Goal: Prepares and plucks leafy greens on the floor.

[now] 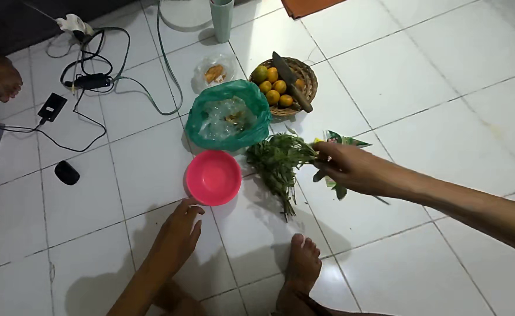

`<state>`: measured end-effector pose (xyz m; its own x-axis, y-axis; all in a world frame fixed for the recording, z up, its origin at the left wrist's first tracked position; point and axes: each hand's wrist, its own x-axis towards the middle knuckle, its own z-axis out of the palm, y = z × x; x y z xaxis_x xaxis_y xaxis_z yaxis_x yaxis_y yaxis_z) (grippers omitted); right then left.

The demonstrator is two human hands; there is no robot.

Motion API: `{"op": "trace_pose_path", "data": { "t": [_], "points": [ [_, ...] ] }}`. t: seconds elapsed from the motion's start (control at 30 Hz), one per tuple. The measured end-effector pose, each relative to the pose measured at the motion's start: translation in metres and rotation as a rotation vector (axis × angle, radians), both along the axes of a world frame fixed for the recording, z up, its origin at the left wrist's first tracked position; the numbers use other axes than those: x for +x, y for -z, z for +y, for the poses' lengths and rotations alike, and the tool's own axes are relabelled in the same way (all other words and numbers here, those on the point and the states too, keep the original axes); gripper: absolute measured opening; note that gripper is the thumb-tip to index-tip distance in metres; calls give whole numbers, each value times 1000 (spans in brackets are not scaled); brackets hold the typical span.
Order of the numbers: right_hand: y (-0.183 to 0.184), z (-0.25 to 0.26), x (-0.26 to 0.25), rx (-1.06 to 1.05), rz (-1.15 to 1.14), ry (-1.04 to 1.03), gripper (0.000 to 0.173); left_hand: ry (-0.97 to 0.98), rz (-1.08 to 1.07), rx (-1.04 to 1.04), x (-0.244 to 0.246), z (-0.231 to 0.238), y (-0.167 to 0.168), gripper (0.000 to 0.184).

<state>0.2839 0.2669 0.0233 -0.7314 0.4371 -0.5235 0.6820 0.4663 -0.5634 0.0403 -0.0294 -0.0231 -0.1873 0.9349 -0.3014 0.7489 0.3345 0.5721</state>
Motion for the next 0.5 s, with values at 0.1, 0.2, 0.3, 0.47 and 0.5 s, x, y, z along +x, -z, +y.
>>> {"op": "trace_pose_path", "data": {
  "t": [0.1,0.2,0.3,0.47,0.5],
  "points": [
    [-25,3,-3,122,12,-115,4,-22,-54,11,6,2,-4,25],
    [-36,4,-2,149,23,-134,3,-30,-122,-31,12,7,-11,26],
    [-37,1,1,226,146,-125,3,-31,-164,-22,15,7,-10,26],
    [-26,-5,-2,156,163,-121,9,-118,-348,-50,18,14,-22,25],
    [-29,-7,-4,174,223,-122,9,-150,-416,-63,21,16,-27,25]
  ]
}}
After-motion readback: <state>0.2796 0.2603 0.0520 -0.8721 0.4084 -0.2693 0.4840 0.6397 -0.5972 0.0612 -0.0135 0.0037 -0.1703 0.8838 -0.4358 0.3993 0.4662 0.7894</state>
